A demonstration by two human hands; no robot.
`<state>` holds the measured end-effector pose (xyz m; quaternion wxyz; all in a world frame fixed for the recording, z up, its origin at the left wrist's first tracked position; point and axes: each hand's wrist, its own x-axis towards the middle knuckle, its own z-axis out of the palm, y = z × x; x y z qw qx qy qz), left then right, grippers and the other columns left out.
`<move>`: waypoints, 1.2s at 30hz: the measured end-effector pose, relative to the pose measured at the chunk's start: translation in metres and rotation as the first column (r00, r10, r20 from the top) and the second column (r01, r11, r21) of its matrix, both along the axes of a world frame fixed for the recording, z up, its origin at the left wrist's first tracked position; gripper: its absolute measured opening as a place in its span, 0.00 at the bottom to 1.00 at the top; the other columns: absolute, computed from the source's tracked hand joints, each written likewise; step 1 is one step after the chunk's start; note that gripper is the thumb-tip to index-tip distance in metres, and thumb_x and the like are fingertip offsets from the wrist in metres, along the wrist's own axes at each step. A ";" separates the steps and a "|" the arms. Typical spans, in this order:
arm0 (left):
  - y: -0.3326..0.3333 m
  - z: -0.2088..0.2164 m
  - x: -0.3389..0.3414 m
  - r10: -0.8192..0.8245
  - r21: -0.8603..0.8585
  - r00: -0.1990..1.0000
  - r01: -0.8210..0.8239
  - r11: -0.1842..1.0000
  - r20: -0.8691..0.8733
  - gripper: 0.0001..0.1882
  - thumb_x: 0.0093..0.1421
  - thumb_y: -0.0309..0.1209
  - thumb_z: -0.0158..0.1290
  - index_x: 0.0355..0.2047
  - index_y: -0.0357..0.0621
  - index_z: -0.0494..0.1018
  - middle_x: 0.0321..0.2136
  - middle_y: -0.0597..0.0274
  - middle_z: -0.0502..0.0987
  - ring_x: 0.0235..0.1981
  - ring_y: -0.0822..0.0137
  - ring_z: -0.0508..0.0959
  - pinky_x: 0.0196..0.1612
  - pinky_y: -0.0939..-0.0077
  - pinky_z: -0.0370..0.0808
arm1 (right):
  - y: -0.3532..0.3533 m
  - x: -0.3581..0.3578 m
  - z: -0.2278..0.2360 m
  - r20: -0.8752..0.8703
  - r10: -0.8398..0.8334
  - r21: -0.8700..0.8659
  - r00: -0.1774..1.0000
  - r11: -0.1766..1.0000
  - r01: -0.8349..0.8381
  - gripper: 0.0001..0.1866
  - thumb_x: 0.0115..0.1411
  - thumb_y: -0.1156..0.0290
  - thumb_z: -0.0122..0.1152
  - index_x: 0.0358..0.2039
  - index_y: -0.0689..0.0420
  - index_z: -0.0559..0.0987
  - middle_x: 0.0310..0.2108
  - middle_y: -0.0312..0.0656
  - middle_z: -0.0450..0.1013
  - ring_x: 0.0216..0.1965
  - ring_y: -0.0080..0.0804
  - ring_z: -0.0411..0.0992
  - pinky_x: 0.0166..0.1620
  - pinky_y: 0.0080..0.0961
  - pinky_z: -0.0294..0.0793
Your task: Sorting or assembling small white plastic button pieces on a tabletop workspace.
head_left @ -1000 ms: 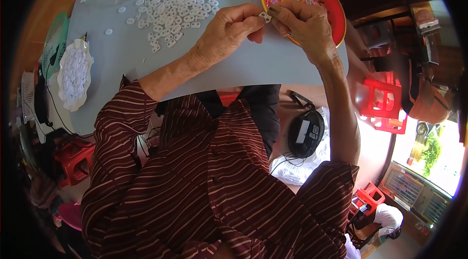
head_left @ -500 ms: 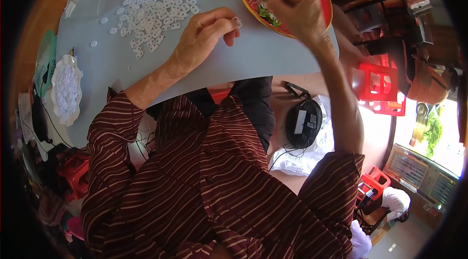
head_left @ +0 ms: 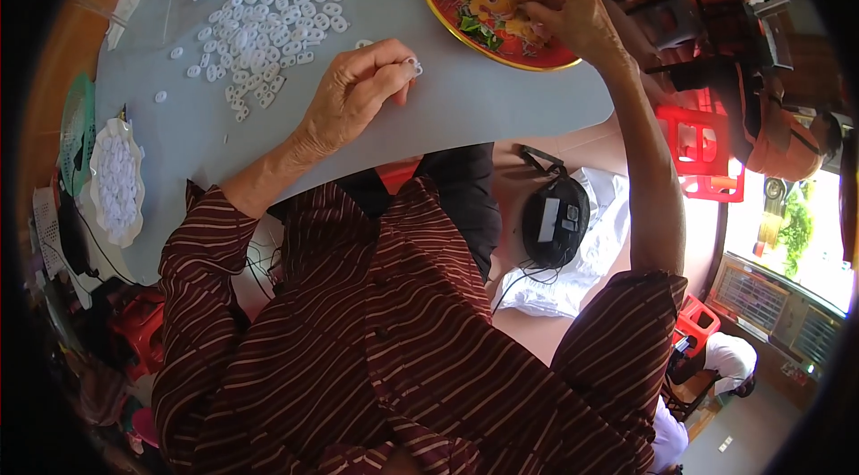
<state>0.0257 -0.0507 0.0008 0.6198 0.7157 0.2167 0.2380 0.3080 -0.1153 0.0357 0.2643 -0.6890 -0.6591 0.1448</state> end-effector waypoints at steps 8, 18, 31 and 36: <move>0.001 -0.003 -0.001 -0.002 0.014 1.000 0.002 1.000 -0.014 0.11 0.59 0.34 0.46 0.26 0.39 0.70 0.16 0.68 0.67 0.21 0.77 0.65 0.26 0.82 0.62 | 0.003 -0.001 0.005 0.023 -0.052 -0.015 0.998 0.999 0.052 0.09 0.53 0.73 0.59 0.34 0.60 0.80 0.25 0.48 0.76 0.24 0.30 0.76 0.30 0.25 0.76; -0.001 -0.004 -0.003 0.000 0.001 1.000 0.000 1.000 -0.017 0.12 0.59 0.34 0.46 0.26 0.38 0.69 0.16 0.67 0.68 0.21 0.78 0.66 0.25 0.81 0.62 | 0.027 -0.021 0.000 0.377 -0.091 -0.106 0.922 0.984 0.140 0.07 0.49 0.74 0.60 0.30 0.61 0.81 0.23 0.49 0.75 0.25 0.40 0.75 0.32 0.32 0.73; 0.005 0.000 -0.005 -0.010 -0.097 0.999 0.014 0.995 0.042 0.11 0.60 0.32 0.45 0.28 0.36 0.72 0.22 0.66 0.71 0.23 0.77 0.69 0.32 0.82 0.66 | 0.012 -0.041 0.017 -0.136 -0.274 0.000 0.952 0.961 0.276 0.06 0.51 0.77 0.56 0.29 0.62 0.80 0.20 0.38 0.74 0.25 0.24 0.74 0.30 0.18 0.72; 0.006 0.010 -0.010 0.072 -0.225 0.996 -0.057 0.973 0.060 0.11 0.59 0.32 0.46 0.26 0.37 0.72 0.20 0.66 0.71 0.23 0.78 0.69 0.33 0.83 0.66 | -0.011 -0.104 0.015 -0.637 -0.074 0.053 0.767 0.989 0.140 0.08 0.52 0.77 0.56 0.33 0.65 0.79 0.20 0.35 0.73 0.23 0.17 0.70 0.27 0.13 0.69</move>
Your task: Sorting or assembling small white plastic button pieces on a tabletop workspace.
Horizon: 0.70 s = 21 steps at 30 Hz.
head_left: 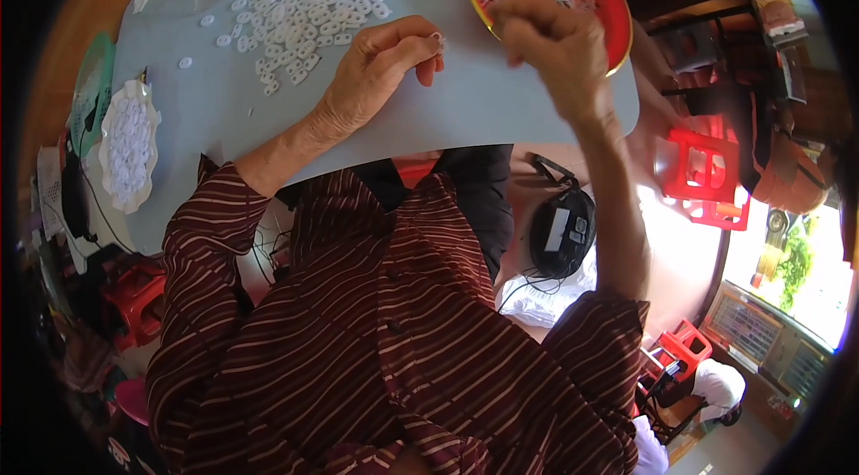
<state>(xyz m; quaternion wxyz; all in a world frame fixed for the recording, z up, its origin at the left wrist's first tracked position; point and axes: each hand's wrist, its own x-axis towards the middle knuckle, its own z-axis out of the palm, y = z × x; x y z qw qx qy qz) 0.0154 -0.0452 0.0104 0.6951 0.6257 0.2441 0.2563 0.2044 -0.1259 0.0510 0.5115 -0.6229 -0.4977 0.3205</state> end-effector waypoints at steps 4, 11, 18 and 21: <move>0.005 -0.007 -0.013 0.048 0.032 0.999 -0.047 0.998 -0.021 0.11 0.59 0.32 0.46 0.27 0.37 0.72 0.19 0.67 0.71 0.24 0.79 0.68 0.32 0.83 0.65 | -0.005 -0.037 -0.025 -0.307 0.058 -0.058 0.950 0.995 -0.080 0.06 0.54 0.78 0.58 0.32 0.64 0.78 0.22 0.35 0.73 0.22 0.17 0.68 0.28 0.14 0.70; 0.005 -0.008 -0.028 0.091 0.139 0.995 -0.083 0.987 -0.046 0.11 0.59 0.33 0.45 0.26 0.39 0.70 0.18 0.69 0.69 0.23 0.80 0.65 0.29 0.83 0.63 | 0.012 -0.065 -0.047 -0.533 0.074 0.048 0.843 0.997 -0.057 0.09 0.58 0.77 0.57 0.40 0.61 0.74 0.32 0.35 0.72 0.29 0.20 0.68 0.37 0.17 0.68; 0.003 -0.012 -0.028 0.122 0.177 0.992 -0.117 0.977 -0.017 0.09 0.60 0.31 0.46 0.24 0.39 0.68 0.17 0.73 0.66 0.22 0.81 0.62 0.26 0.84 0.62 | 0.014 -0.072 -0.049 -0.560 0.040 0.096 0.828 0.995 0.016 0.10 0.57 0.78 0.58 0.40 0.61 0.74 0.31 0.35 0.73 0.29 0.20 0.69 0.35 0.17 0.69; 0.004 -0.017 -0.028 0.115 0.187 0.993 -0.110 0.976 -0.019 0.10 0.60 0.31 0.46 0.24 0.39 0.68 0.17 0.73 0.65 0.21 0.81 0.62 0.25 0.84 0.61 | 0.015 -0.073 -0.051 -0.565 0.028 0.104 0.824 0.994 0.038 0.11 0.57 0.79 0.59 0.41 0.62 0.73 0.30 0.35 0.72 0.29 0.19 0.69 0.34 0.16 0.70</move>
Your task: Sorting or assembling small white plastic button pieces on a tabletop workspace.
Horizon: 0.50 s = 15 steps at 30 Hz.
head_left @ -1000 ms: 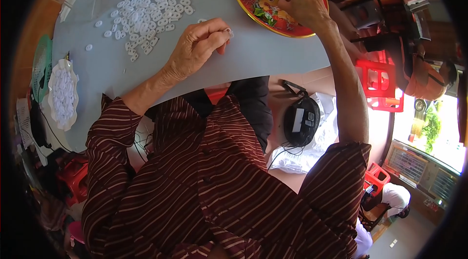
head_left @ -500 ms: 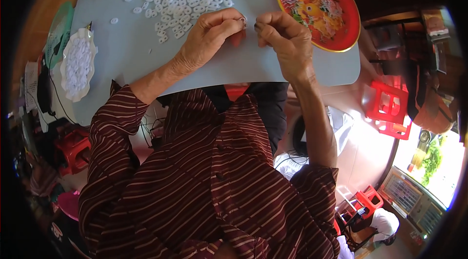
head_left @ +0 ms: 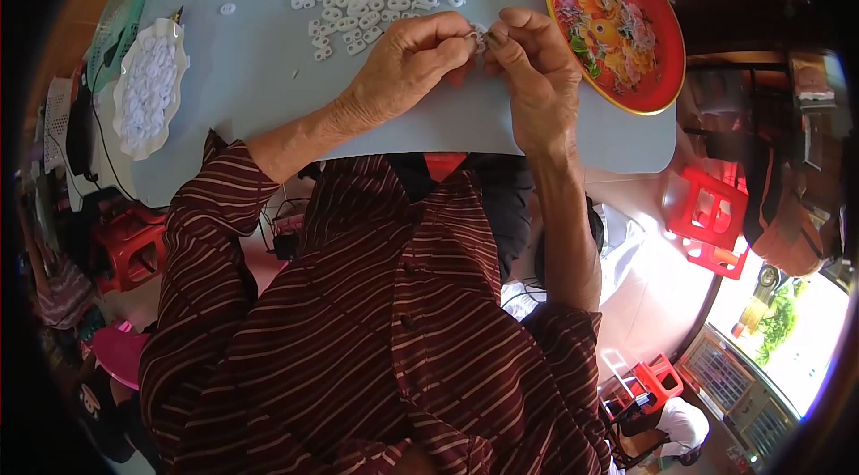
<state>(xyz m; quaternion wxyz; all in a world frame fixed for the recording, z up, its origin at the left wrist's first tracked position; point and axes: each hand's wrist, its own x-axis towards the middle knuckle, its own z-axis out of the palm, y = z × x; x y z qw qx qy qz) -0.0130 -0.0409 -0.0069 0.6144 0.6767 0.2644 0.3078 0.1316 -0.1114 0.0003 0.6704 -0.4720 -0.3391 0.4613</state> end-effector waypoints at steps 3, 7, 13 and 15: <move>0.000 0.000 0.000 -0.009 0.014 1.000 0.008 1.000 0.013 0.10 0.60 0.31 0.46 0.24 0.39 0.68 0.17 0.74 0.64 0.21 0.82 0.61 0.24 0.85 0.61 | 0.000 0.000 0.000 -0.011 -0.008 0.006 1.000 1.000 0.008 0.11 0.56 0.79 0.59 0.41 0.62 0.73 0.31 0.35 0.72 0.30 0.20 0.70 0.35 0.16 0.71; -0.002 0.002 0.001 -0.020 0.020 0.999 0.019 1.000 0.036 0.09 0.60 0.29 0.47 0.23 0.39 0.68 0.16 0.74 0.64 0.20 0.82 0.60 0.24 0.85 0.61 | -0.001 -0.001 0.002 0.031 -0.020 0.001 0.999 1.000 0.020 0.12 0.56 0.80 0.59 0.41 0.62 0.72 0.31 0.35 0.72 0.31 0.20 0.70 0.37 0.17 0.71; -0.002 0.004 -0.003 -0.073 0.003 0.997 0.073 0.997 -0.013 0.10 0.61 0.31 0.46 0.25 0.38 0.67 0.20 0.73 0.64 0.23 0.81 0.60 0.26 0.85 0.59 | -0.003 0.000 0.001 0.159 -0.018 0.008 0.987 1.000 0.017 0.09 0.56 0.79 0.59 0.38 0.63 0.74 0.30 0.35 0.73 0.30 0.19 0.69 0.37 0.16 0.70; 0.000 -0.001 -0.004 -0.074 0.023 0.997 0.073 0.997 0.002 0.09 0.60 0.29 0.46 0.24 0.38 0.68 0.18 0.73 0.64 0.21 0.82 0.61 0.24 0.85 0.60 | -0.003 0.004 0.003 0.196 0.036 -0.025 0.980 0.999 -0.032 0.07 0.56 0.78 0.60 0.36 0.63 0.75 0.28 0.35 0.73 0.29 0.18 0.69 0.35 0.15 0.69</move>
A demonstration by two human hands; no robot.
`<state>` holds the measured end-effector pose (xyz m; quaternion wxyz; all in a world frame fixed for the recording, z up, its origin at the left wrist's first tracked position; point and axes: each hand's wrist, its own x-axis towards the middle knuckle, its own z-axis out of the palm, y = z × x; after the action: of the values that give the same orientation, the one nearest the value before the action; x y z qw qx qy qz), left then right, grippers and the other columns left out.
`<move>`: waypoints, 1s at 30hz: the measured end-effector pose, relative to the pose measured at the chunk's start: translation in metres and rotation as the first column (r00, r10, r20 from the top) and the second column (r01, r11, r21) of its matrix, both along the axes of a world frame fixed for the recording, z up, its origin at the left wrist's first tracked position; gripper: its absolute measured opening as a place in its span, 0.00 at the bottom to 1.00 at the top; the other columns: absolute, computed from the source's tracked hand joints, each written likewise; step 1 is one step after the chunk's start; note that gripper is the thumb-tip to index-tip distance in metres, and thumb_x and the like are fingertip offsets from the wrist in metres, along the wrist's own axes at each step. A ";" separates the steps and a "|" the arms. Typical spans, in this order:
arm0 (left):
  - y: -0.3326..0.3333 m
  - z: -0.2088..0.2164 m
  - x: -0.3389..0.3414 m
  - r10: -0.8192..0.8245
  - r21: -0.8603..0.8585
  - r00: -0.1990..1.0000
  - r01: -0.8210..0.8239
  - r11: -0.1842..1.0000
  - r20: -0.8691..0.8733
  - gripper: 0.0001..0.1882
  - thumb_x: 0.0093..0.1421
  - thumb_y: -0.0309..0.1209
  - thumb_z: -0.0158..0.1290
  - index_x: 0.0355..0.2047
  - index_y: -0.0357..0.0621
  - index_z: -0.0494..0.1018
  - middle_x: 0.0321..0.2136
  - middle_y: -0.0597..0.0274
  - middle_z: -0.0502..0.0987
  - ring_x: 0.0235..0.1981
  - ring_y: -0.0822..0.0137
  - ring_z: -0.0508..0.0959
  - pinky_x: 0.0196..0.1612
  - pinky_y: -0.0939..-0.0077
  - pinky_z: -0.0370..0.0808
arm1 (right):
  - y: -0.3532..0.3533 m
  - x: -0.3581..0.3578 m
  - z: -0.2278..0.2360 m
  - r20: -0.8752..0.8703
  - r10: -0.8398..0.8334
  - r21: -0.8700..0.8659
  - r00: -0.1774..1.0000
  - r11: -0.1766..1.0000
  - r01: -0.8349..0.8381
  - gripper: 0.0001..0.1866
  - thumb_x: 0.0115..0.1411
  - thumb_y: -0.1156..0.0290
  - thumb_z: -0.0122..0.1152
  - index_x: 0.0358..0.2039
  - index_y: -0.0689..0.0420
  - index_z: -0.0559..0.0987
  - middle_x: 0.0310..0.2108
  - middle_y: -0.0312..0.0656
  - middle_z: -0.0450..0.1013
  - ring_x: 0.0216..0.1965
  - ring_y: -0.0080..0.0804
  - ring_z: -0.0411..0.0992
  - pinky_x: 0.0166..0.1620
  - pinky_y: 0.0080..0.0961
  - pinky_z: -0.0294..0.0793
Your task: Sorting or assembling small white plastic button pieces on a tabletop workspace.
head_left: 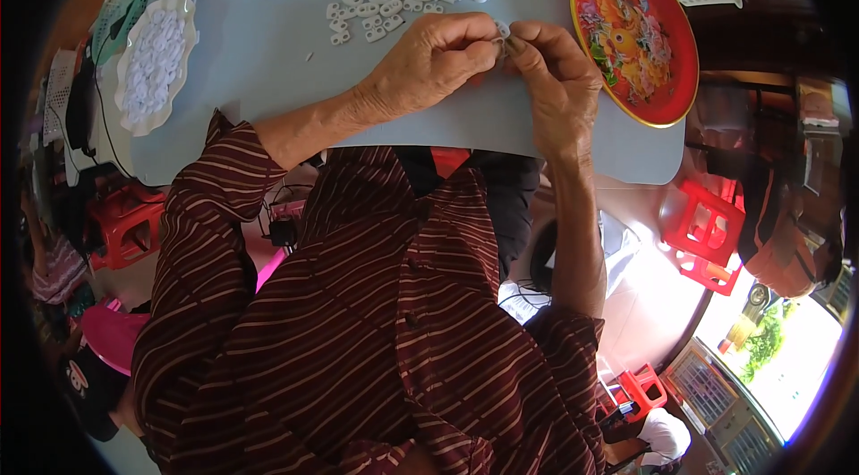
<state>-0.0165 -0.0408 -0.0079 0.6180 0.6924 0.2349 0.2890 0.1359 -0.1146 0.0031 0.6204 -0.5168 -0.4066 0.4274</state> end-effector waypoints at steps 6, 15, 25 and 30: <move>0.000 -0.001 0.001 -0.021 -0.030 0.998 0.022 0.999 0.062 0.09 0.59 0.29 0.47 0.23 0.39 0.68 0.15 0.73 0.63 0.18 0.82 0.62 0.22 0.85 0.62 | 0.002 0.006 0.001 0.079 0.075 -0.056 0.994 0.996 -0.070 0.06 0.56 0.74 0.61 0.31 0.64 0.77 0.24 0.35 0.74 0.24 0.17 0.66 0.29 0.13 0.67; -0.006 0.006 0.000 0.021 0.103 0.999 -0.024 0.994 0.032 0.06 0.57 0.27 0.49 0.25 0.37 0.69 0.15 0.74 0.62 0.19 0.82 0.61 0.22 0.84 0.62 | 0.000 -0.001 0.004 0.297 -0.034 -0.083 0.954 0.995 0.061 0.10 0.56 0.69 0.63 0.27 0.63 0.77 0.20 0.32 0.70 0.22 0.16 0.64 0.25 0.13 0.63; -0.004 0.002 0.001 -0.001 0.076 0.997 -0.005 0.997 0.083 0.08 0.60 0.29 0.49 0.26 0.38 0.70 0.16 0.73 0.64 0.19 0.82 0.63 0.22 0.84 0.63 | -0.001 0.002 0.004 0.115 0.014 -0.079 0.993 0.997 -0.005 0.10 0.58 0.69 0.60 0.28 0.64 0.76 0.21 0.33 0.70 0.21 0.16 0.65 0.25 0.14 0.64; -0.004 0.004 0.002 0.000 0.086 1.000 -0.003 0.996 0.028 0.07 0.59 0.28 0.49 0.26 0.38 0.70 0.16 0.72 0.66 0.20 0.80 0.65 0.24 0.83 0.65 | -0.001 0.004 0.004 0.166 0.024 -0.081 0.986 0.997 -0.011 0.09 0.57 0.69 0.61 0.28 0.63 0.76 0.19 0.32 0.70 0.20 0.16 0.65 0.24 0.13 0.64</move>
<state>-0.0150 -0.0451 -0.0040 0.5906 0.7140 0.2140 0.3091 0.1397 -0.1158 0.0068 0.5594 -0.5715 -0.4441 0.4040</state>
